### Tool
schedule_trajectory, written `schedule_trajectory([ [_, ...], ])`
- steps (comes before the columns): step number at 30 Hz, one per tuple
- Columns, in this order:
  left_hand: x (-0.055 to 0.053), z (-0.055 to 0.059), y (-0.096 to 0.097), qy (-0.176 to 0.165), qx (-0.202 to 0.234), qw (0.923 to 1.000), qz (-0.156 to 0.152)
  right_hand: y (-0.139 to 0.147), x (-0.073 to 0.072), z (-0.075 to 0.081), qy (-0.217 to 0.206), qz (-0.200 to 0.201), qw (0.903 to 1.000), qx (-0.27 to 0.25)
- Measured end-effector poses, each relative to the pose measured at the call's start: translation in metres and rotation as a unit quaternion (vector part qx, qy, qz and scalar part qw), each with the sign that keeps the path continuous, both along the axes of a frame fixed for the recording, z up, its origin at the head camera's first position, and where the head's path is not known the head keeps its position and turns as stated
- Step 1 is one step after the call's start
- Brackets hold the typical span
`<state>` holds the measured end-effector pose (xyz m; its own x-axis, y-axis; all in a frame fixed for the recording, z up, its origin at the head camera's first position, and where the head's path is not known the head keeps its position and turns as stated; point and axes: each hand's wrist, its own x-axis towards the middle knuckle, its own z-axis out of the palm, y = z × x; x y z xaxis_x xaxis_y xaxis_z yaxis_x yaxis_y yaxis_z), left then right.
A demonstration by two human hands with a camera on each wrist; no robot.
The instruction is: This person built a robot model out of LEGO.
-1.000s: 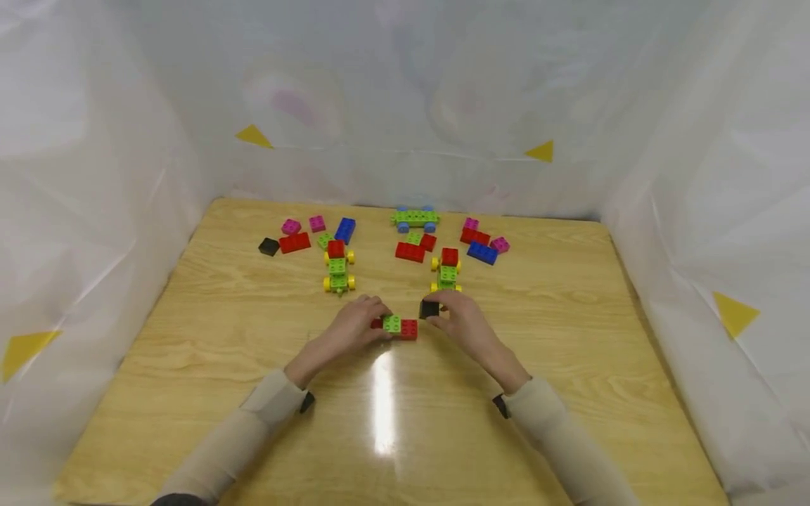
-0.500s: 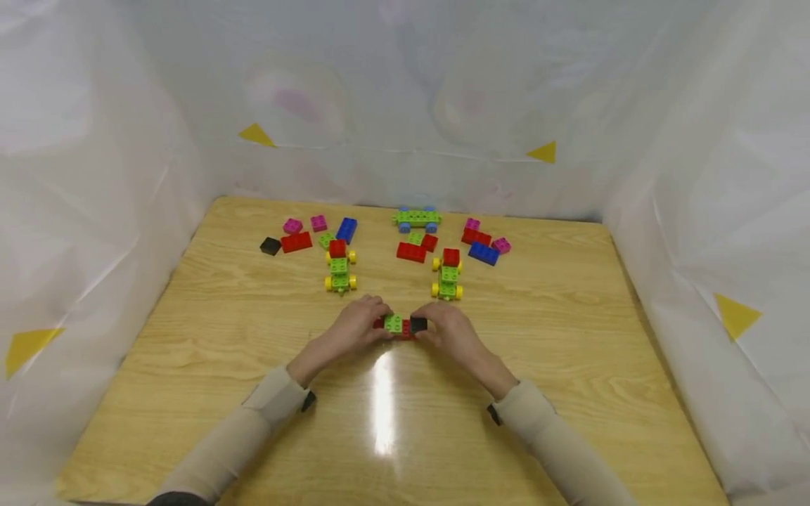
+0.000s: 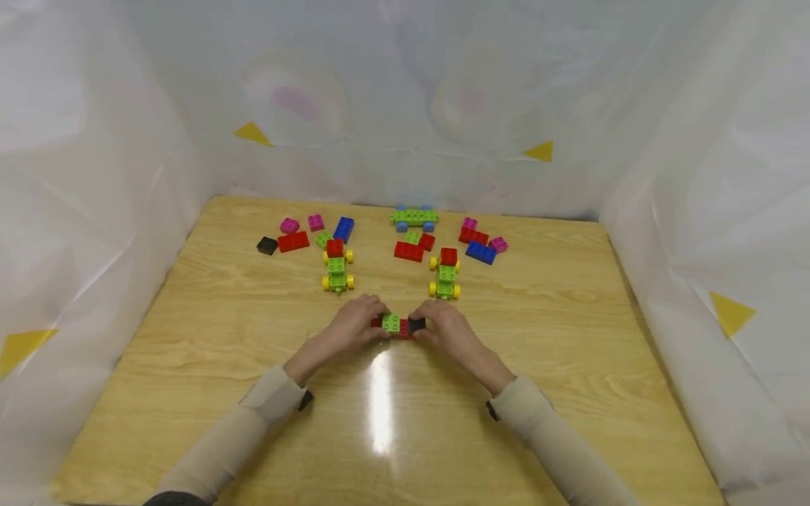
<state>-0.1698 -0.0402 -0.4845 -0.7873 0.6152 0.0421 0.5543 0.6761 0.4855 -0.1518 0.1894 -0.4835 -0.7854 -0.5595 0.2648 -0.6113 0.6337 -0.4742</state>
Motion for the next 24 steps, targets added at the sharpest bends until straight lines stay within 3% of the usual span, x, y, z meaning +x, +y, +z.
schedule_trajectory([
  [14, 0.0002, -0.0014, 0.0007, 0.016, -0.005, 0.9998, -0.008, 0.003, -0.0008, 0.0045, -0.025, 0.004, 0.9996, 0.01],
  [24, -0.0002, -0.0006, -0.0012, 0.002, -0.005, 1.0, -0.003, -0.0012, -0.0033, 0.0047, -0.03, 0.007, 0.9992, 0.024],
])
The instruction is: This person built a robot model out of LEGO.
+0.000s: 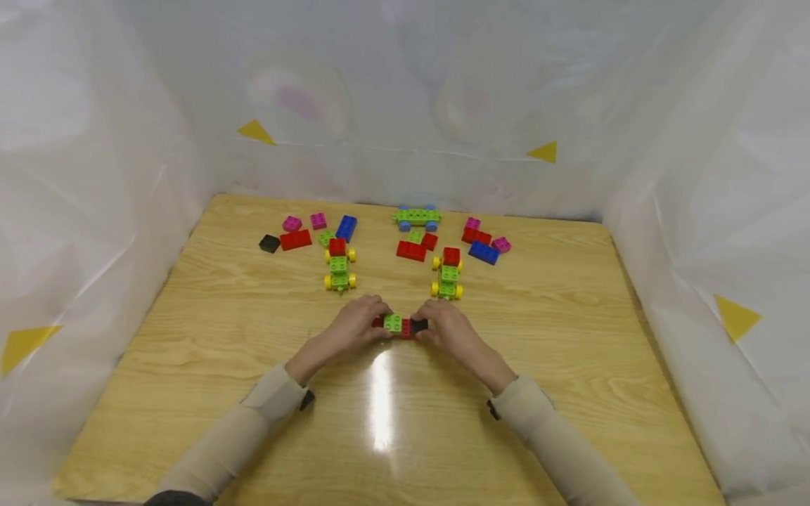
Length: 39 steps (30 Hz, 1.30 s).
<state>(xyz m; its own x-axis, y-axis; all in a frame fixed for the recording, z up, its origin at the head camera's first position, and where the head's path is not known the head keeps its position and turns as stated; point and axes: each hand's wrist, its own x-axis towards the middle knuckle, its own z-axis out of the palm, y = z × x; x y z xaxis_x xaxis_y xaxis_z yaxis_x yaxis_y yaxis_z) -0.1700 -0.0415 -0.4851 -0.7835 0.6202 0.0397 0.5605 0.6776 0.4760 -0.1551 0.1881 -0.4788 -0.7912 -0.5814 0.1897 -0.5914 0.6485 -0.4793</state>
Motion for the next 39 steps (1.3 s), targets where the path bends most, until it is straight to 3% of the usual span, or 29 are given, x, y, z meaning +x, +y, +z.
schedule_trajectory([
  [7, -0.004, 0.005, -0.002, 0.008, -0.006, 0.9999, -0.001, -0.001, -0.003, -0.002, 0.02, -0.004, 0.9998, 0.007],
  [14, -0.004, 0.003, -0.003, 0.011, 0.006, 0.9999, 0.001, -0.002, -0.002, -0.003, 0.042, -0.004, 0.9991, 0.001],
  [24, -0.002, 0.0, -0.002, 0.016, 0.028, 0.9995, 0.004, -0.029, 0.0, -0.001, 0.083, 0.003, 0.9963, 0.022],
  [33, 0.003, -0.004, -0.007, 0.012, 0.045, 0.9989, 0.006, -0.041, 0.001, -0.004, 0.07, -0.011, 0.997, 0.032],
  [39, 0.005, -0.001, -0.024, -0.024, 0.048, 0.9984, 0.015, -0.044, 0.002, -0.006, 0.043, -0.016, 0.9985, 0.03],
])
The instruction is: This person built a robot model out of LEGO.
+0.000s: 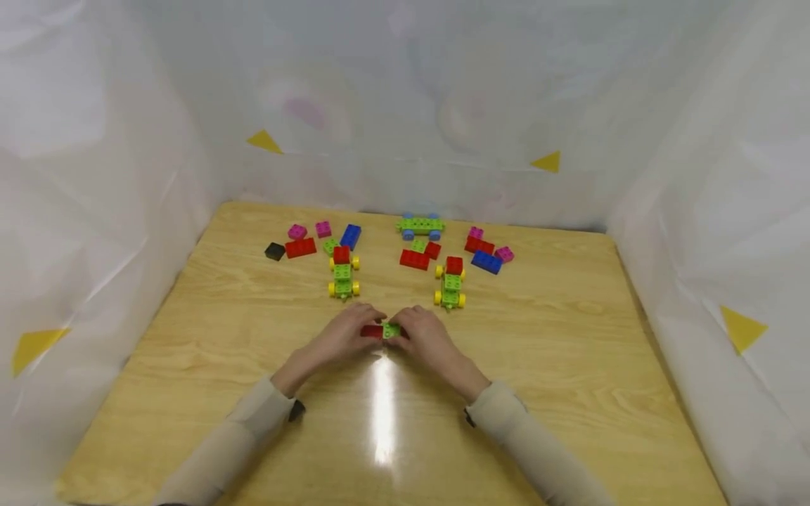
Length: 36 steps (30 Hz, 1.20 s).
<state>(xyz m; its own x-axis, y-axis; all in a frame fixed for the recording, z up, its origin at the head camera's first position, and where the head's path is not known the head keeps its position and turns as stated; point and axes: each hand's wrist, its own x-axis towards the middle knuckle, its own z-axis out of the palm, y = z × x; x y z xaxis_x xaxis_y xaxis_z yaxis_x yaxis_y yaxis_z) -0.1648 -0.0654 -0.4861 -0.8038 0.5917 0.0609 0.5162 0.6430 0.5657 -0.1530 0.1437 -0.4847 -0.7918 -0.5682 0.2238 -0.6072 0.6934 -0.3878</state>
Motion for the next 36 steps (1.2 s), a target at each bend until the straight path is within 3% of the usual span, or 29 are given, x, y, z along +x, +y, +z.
schedule_trajectory([
  [3, -0.005, 0.003, -0.02, -0.01, 0.02, 0.9993, 0.029, -0.001, 0.001, 0.0, -0.007, -0.002, 1.0, 0.004],
  [8, -0.029, 0.009, -0.065, -0.009, 0.048, 0.9925, 0.112, 0.003, 0.003, 0.001, 0.006, 0.008, 0.9998, 0.019],
  [13, -0.06, 0.012, -0.105, 0.022, 0.015, 0.9831, 0.181, 0.01, 0.004, 0.002, 0.016, 0.025, 0.999, 0.032],
  [16, -0.077, 0.01, -0.116, 0.046, 0.005, 0.978, 0.203, 0.011, 0.005, 0.003, 0.014, 0.028, 0.9991, 0.028],
  [20, -0.096, 0.006, -0.114, 0.053, -0.001, 0.979, 0.197, 0.012, 0.006, 0.001, 0.005, 0.028, 0.9994, 0.02],
  [25, -0.122, 0.005, -0.096, 0.043, -0.03, 0.9881, 0.145, 0.012, 0.008, -0.003, -0.005, 0.025, 0.9997, 0.005],
  [28, -0.134, 0.004, -0.089, 0.046, -0.058, 0.9893, 0.126, 0.012, 0.008, -0.005, -0.013, 0.032, 0.9993, -0.013],
  [33, -0.14, 0.001, -0.081, 0.033, -0.101, 0.9858, 0.13, 0.012, 0.01, -0.007, -0.029, 0.039, 0.9985, -0.026],
  [36, -0.142, -0.002, -0.077, 0.029, -0.097, 0.9851, 0.139, 0.014, 0.009, -0.004, -0.048, 0.022, 0.9982, -0.029],
])
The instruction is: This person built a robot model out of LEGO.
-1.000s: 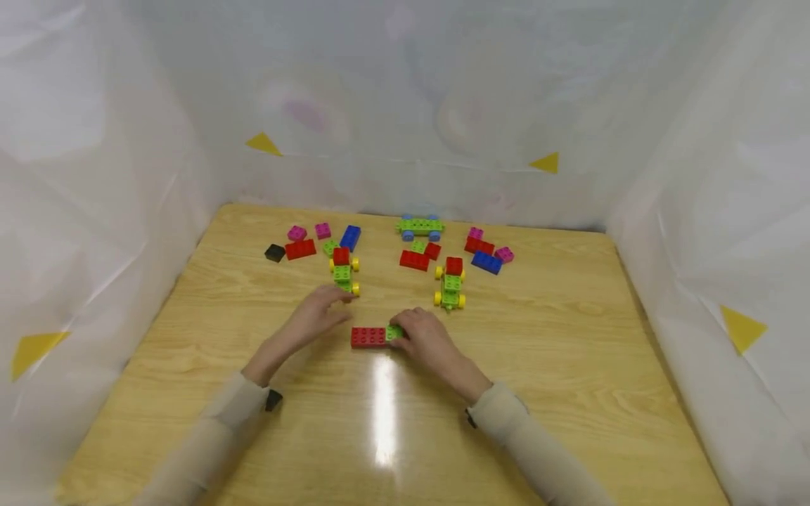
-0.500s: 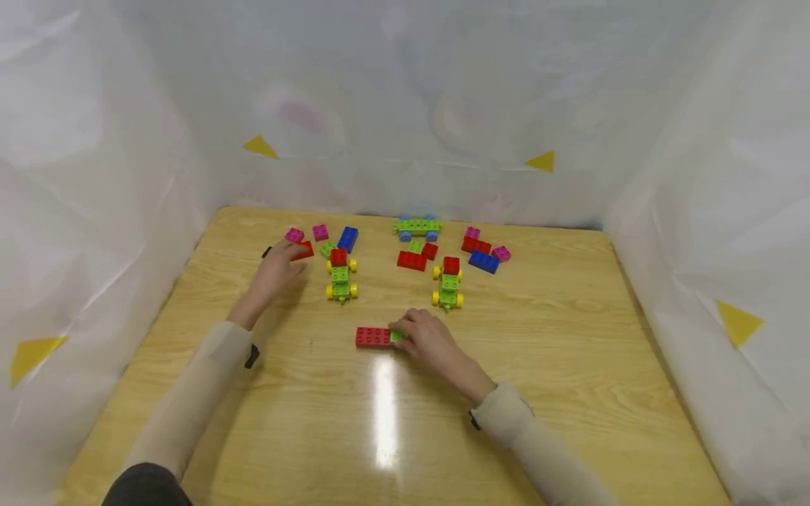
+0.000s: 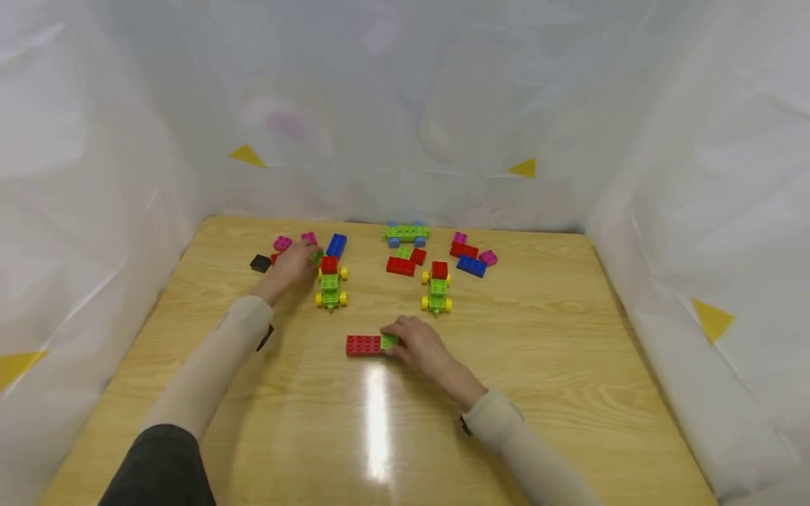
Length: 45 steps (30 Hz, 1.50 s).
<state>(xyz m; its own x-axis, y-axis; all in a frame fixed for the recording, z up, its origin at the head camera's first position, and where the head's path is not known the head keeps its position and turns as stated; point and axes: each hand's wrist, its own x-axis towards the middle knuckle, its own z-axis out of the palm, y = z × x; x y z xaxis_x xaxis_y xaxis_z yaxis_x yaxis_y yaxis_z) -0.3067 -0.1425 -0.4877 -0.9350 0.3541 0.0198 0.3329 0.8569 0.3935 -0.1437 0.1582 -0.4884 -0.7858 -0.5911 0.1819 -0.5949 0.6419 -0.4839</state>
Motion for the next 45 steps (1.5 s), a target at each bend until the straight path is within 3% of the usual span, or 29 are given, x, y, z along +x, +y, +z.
schedule_trajectory([
  [4, 0.0, -0.004, 0.002, 0.012, 0.027, 0.9995, 0.007, 0.001, -0.001, 0.001, -0.019, -0.017, 0.9997, -0.003],
  [12, 0.005, -0.007, 0.001, 0.002, 0.057, 0.9981, 0.023, 0.002, -0.003, -0.002, -0.002, -0.007, 1.0, 0.004],
  [16, 0.015, 0.0, -0.003, 0.046, 0.085, 0.9938, 0.054, 0.002, -0.002, -0.004, 0.004, -0.005, 1.0, 0.001],
  [18, 0.026, 0.01, -0.005, 0.091, 0.099, 0.989, 0.062, 0.001, -0.001, -0.004, 0.006, -0.005, 1.0, 0.003],
  [21, 0.053, 0.03, -0.004, 0.162, 0.124, 0.9776, 0.054, 0.001, 0.0, -0.004, 0.009, -0.006, 0.9999, 0.011],
  [24, 0.086, 0.047, 0.004, 0.208, 0.162, 0.9646, 0.012, 0.002, 0.001, -0.003, 0.013, -0.01, 0.9998, 0.012],
  [27, 0.117, 0.054, 0.019, 0.218, 0.187, 0.9567, -0.046, 0.002, 0.0, -0.002, 0.014, -0.013, 0.9998, 0.01],
  [31, 0.148, 0.045, 0.041, 0.173, 0.199, 0.9581, -0.112, 0.001, -0.001, -0.002, 0.007, -0.014, 0.9998, 0.012],
  [34, 0.16, 0.03, 0.058, 0.126, 0.187, 0.9637, -0.142, 0.001, -0.001, -0.003, 0.009, -0.016, 0.9997, 0.013],
  [38, 0.165, 0.014, 0.072, 0.095, 0.151, 0.9713, -0.158, 0.001, -0.001, -0.003, 0.014, -0.015, 0.9998, 0.008],
  [45, 0.164, 0.004, 0.085, 0.115, 0.098, 0.9729, -0.175, 0.001, -0.002, -0.003, 0.024, -0.012, 0.9995, 0.013],
])
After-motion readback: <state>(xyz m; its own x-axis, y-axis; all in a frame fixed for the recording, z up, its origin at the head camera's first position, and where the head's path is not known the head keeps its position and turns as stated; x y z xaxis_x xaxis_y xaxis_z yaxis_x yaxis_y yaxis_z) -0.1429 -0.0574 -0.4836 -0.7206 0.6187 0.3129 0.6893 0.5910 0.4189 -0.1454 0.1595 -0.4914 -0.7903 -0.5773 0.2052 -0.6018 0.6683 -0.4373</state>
